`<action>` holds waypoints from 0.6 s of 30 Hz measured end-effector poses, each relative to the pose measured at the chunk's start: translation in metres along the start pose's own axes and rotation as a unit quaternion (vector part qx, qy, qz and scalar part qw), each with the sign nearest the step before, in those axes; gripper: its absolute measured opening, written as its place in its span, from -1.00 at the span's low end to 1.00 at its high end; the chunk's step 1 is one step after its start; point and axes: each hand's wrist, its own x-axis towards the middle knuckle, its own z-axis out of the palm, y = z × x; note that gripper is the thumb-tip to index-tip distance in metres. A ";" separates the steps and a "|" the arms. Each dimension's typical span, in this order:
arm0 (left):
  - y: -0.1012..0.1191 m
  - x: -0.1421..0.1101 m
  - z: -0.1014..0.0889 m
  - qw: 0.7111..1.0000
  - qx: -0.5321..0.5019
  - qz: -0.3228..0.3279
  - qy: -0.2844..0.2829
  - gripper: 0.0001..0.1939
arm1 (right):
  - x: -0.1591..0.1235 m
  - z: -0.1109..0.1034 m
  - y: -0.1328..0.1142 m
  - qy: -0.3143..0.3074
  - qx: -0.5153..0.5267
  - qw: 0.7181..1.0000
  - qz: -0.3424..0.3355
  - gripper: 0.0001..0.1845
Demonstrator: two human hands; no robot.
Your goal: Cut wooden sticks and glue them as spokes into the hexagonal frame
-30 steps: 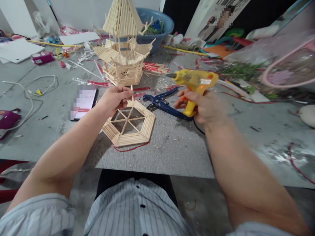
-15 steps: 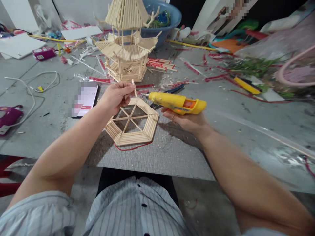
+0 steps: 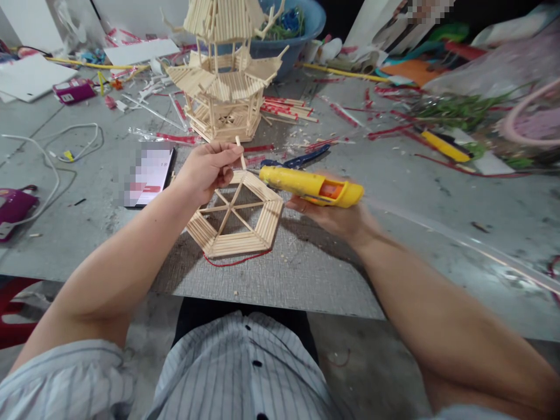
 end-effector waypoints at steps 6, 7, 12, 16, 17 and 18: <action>0.001 -0.002 0.002 1.000 0.007 0.005 -0.002 -0.75 | -0.001 0.001 -0.005 0.018 -0.060 0.997 -0.035 -0.48; 0.001 -0.002 0.002 1.000 0.010 0.004 -0.001 -0.75 | -0.001 0.001 -0.006 0.018 -0.055 0.998 -0.036 -0.48; 0.001 -0.001 0.002 1.000 0.021 -0.004 0.002 -0.75 | -0.001 0.003 -0.005 0.013 -0.024 0.999 -0.035 -0.49; 0.000 -0.001 0.000 1.000 0.013 0.003 -0.006 -0.76 | -0.001 0.003 0.001 0.014 -0.031 0.998 -0.047 -0.49; 0.000 -0.001 0.000 1.000 0.014 0.003 -0.006 -0.76 | -0.001 0.002 0.003 0.011 -0.033 0.998 -0.046 -0.50; 0.000 0.000 0.000 1.000 0.018 0.002 -0.003 -0.77 | -0.001 0.002 0.004 0.005 -0.034 0.998 -0.044 -0.51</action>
